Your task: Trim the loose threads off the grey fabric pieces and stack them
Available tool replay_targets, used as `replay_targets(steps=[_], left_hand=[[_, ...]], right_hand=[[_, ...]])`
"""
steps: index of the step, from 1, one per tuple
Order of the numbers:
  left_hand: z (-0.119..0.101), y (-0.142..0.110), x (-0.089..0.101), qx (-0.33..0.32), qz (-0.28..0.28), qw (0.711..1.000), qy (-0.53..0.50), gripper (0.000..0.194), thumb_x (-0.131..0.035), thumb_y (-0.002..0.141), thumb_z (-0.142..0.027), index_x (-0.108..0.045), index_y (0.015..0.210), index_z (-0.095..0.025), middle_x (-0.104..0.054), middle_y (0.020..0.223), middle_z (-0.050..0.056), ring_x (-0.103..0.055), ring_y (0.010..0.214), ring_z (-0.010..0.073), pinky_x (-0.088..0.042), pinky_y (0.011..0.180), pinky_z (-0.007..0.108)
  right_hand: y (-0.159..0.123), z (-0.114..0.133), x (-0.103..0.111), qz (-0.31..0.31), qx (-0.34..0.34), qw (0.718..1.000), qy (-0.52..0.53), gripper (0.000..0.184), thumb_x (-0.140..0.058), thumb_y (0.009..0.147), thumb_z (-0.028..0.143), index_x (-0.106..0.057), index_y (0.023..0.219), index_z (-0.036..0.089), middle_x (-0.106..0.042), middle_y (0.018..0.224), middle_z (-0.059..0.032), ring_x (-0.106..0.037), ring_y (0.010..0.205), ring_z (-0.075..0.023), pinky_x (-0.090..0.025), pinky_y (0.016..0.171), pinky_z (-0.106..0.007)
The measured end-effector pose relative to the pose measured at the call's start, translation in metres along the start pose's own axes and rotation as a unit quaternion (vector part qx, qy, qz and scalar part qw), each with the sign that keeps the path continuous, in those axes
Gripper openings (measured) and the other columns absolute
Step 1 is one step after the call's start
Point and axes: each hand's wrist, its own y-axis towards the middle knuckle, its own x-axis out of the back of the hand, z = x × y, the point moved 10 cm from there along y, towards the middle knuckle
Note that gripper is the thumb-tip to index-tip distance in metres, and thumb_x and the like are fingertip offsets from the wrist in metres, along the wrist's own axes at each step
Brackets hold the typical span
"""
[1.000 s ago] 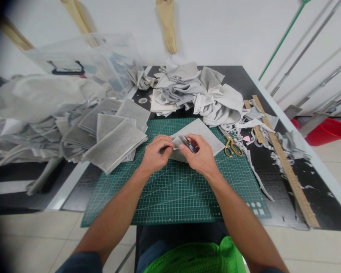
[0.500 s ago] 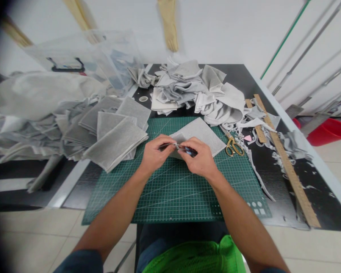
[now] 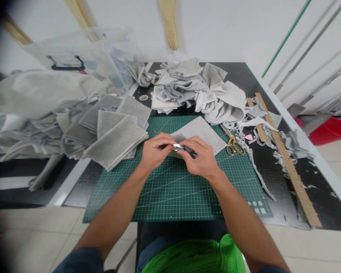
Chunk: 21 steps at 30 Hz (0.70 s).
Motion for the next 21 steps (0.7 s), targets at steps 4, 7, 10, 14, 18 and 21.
replay_targets(steps=[4,7,10,14,18,21], left_hand=[[-0.0011,-0.0001,-0.0007,-0.011,0.004,1.000,0.016,0.013,-0.073,0.086,-0.014,-0.080,0.090,-0.024,-0.077,0.088,0.003,-0.071,0.085,0.0160,-0.059,0.082,0.034],[-0.0022,0.0001,-0.0013,-0.019,0.008,1.000,0.018,0.014,-0.073,0.086,-0.013,-0.080,0.091,-0.023,-0.077,0.088,0.003,-0.070,0.085,0.0160,-0.058,0.082,0.034],[-0.0018,-0.0001,-0.0012,-0.016,0.006,1.000,0.019,0.014,-0.073,0.085,-0.012,-0.080,0.090,-0.023,-0.076,0.087,0.003,-0.070,0.085,0.0160,-0.058,0.082,0.034],[-0.0021,-0.0008,-0.0013,-0.016,0.005,1.000,0.027,0.014,-0.072,0.085,-0.012,-0.080,0.089,-0.023,-0.077,0.088,0.003,-0.070,0.085,0.0161,-0.058,0.083,0.035],[-0.0030,-0.0014,-0.0013,-0.024,0.002,0.999,0.036,0.016,-0.072,0.086,-0.012,-0.080,0.091,-0.024,-0.076,0.088,0.002,-0.070,0.085,0.0159,-0.058,0.083,0.035],[-0.0027,-0.0015,-0.0008,-0.025,-0.003,0.999,0.043,0.016,-0.072,0.085,-0.012,-0.080,0.090,-0.025,-0.076,0.087,0.002,-0.070,0.085,0.0159,-0.058,0.082,0.035]], right_hand=[[-0.0024,0.0034,-0.0001,-0.007,0.026,1.000,-0.010,0.019,-0.069,0.092,0.024,-0.072,0.111,0.025,-0.075,0.098,-0.0066,-0.069,0.088,-0.0215,-0.058,0.081,-0.039],[-0.0029,0.0023,-0.0007,-0.009,0.029,0.999,-0.019,0.020,-0.069,0.093,0.023,-0.072,0.112,0.024,-0.075,0.099,-0.0075,-0.069,0.089,-0.0217,-0.058,0.081,-0.038],[-0.0029,0.0006,-0.0011,-0.009,0.026,0.999,-0.034,0.019,-0.069,0.094,0.024,-0.072,0.113,0.024,-0.074,0.100,-0.0083,-0.069,0.091,-0.0223,-0.058,0.081,-0.039],[-0.0032,-0.0010,-0.0015,-0.007,0.024,0.999,-0.045,0.019,-0.068,0.095,0.027,-0.072,0.113,0.023,-0.075,0.100,-0.0091,-0.070,0.091,-0.0228,-0.059,0.081,-0.039],[-0.0041,-0.0020,-0.0030,-0.004,0.030,0.998,-0.053,0.018,-0.068,0.095,0.028,-0.073,0.112,0.024,-0.076,0.100,-0.0091,-0.070,0.091,-0.0233,-0.059,0.081,-0.040],[-0.0044,-0.0023,-0.0039,-0.004,0.036,0.998,-0.060,0.017,-0.068,0.095,0.028,-0.073,0.111,0.025,-0.076,0.099,-0.0089,-0.070,0.090,-0.0233,-0.058,0.081,-0.040]])
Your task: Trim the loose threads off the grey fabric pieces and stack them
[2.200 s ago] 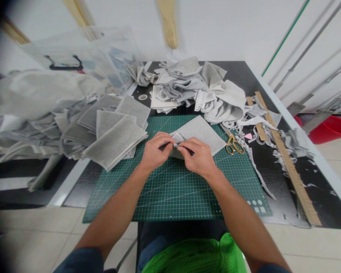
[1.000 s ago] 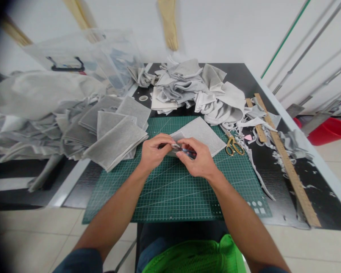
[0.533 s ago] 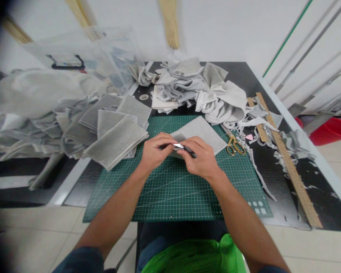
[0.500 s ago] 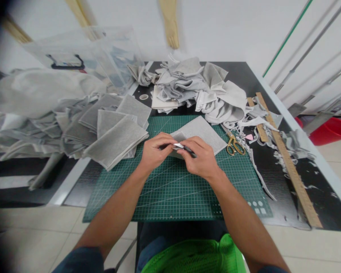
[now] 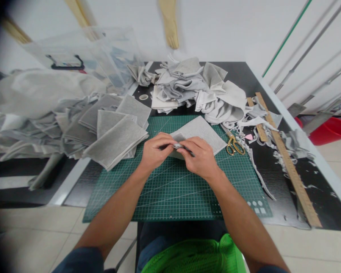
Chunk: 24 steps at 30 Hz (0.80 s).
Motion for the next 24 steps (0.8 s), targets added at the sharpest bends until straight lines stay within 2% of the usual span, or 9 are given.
replay_targets(steps=[24], left_hand=[[-0.0002,-0.0009,0.0001,-0.008,-0.004,0.999,0.032,0.019,-0.069,0.085,-0.009,-0.079,0.090,-0.024,-0.076,0.088,0.002,-0.069,0.087,0.0168,-0.058,0.082,0.036]], right_hand=[[-0.0005,-0.0030,-0.0040,0.014,-0.022,1.000,0.007,0.017,-0.067,0.095,0.028,-0.075,0.111,0.025,-0.076,0.099,-0.0080,-0.070,0.090,-0.0225,-0.060,0.081,-0.039]])
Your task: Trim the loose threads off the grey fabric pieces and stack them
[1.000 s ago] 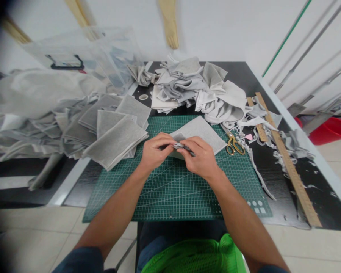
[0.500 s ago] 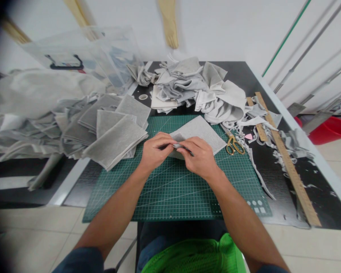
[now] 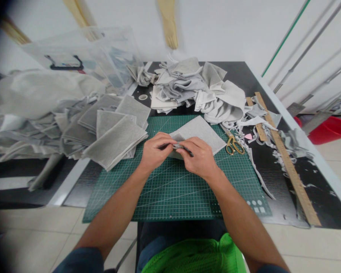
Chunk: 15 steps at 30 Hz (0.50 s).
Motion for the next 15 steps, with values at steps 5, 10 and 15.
replay_targets(steps=[5,10,15], left_hand=[[-0.0005,-0.0003,-0.0004,-0.007,0.002,1.000,-0.005,0.020,-0.069,0.085,-0.008,-0.079,0.092,-0.024,-0.075,0.089,0.002,-0.069,0.088,0.0165,-0.057,0.083,0.035],[0.0005,-0.0002,-0.0009,0.003,0.004,1.000,0.004,0.020,-0.068,0.085,-0.009,-0.079,0.090,-0.024,-0.075,0.088,0.002,-0.069,0.088,0.0169,-0.057,0.083,0.036],[0.0005,0.0000,-0.0005,0.001,0.004,1.000,0.003,0.019,-0.068,0.085,-0.008,-0.079,0.091,-0.023,-0.075,0.089,0.002,-0.068,0.088,0.0167,-0.057,0.084,0.036]], right_hand=[[0.0002,0.0003,-0.0003,0.001,0.006,1.000,0.003,0.017,-0.067,0.096,0.027,-0.075,0.110,0.024,-0.076,0.098,-0.0085,-0.070,0.091,-0.0228,-0.060,0.082,-0.039],[-0.0002,-0.0004,-0.0007,0.000,0.012,1.000,-0.005,0.016,-0.065,0.097,0.027,-0.075,0.109,0.024,-0.077,0.098,-0.0085,-0.070,0.090,-0.0225,-0.059,0.083,-0.040],[0.0011,0.0026,0.0020,-0.004,0.015,1.000,-0.006,0.013,-0.064,0.097,0.026,-0.075,0.105,0.024,-0.077,0.095,-0.0080,-0.071,0.089,-0.0220,-0.059,0.083,-0.039]])
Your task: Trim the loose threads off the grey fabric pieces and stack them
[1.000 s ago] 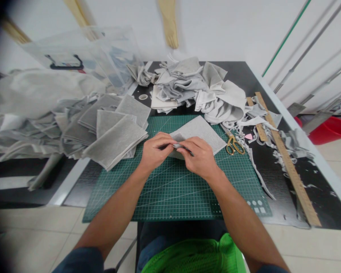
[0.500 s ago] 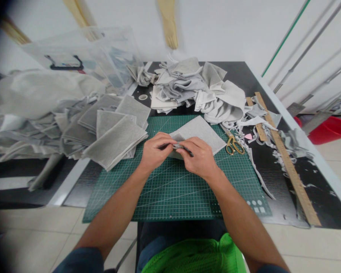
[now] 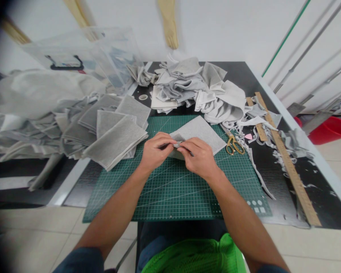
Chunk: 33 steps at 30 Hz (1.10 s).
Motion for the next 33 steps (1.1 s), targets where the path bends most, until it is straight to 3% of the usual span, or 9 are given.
replay_targets(steps=[6,18,27,33], left_hand=[[-0.002,0.001,0.000,-0.012,0.005,1.000,-0.001,0.019,-0.068,0.086,-0.007,-0.079,0.089,-0.022,-0.074,0.088,0.002,-0.067,0.089,0.0161,-0.055,0.086,0.035],[-0.004,0.001,0.000,-0.010,0.001,1.000,-0.001,0.017,-0.068,0.086,-0.009,-0.079,0.088,-0.023,-0.075,0.088,0.003,-0.068,0.089,0.0172,-0.055,0.086,0.036],[0.010,-0.001,-0.002,0.092,0.019,0.994,-0.053,0.006,-0.074,0.087,-0.024,-0.078,0.089,-0.020,-0.075,0.086,0.004,-0.068,0.082,0.0161,-0.055,0.074,0.029],[0.012,0.000,-0.003,0.104,0.026,0.991,-0.075,0.010,-0.075,0.088,-0.028,-0.078,0.086,-0.019,-0.073,0.080,0.002,-0.065,0.074,0.0141,-0.051,0.069,0.028]], right_hand=[[0.005,-0.002,0.015,-0.025,-0.029,0.999,-0.014,0.011,-0.063,0.097,0.023,-0.074,0.098,0.021,-0.075,0.088,-0.0067,-0.070,0.084,-0.0202,-0.057,0.077,-0.034],[0.001,-0.002,0.001,0.032,-0.008,0.999,-0.008,0.013,-0.065,0.095,0.027,-0.073,0.105,0.021,-0.075,0.096,-0.0080,-0.070,0.088,-0.0209,-0.057,0.080,-0.035],[0.001,-0.006,0.010,-0.017,-0.056,0.998,-0.001,0.016,-0.064,0.096,0.029,-0.071,0.107,0.021,-0.073,0.098,-0.0080,-0.068,0.086,-0.0196,-0.057,0.076,-0.033],[0.001,-0.008,0.005,-0.013,-0.071,0.997,0.005,0.016,-0.063,0.096,0.028,-0.071,0.108,0.021,-0.073,0.097,-0.0073,-0.067,0.085,-0.0192,-0.057,0.078,-0.033]])
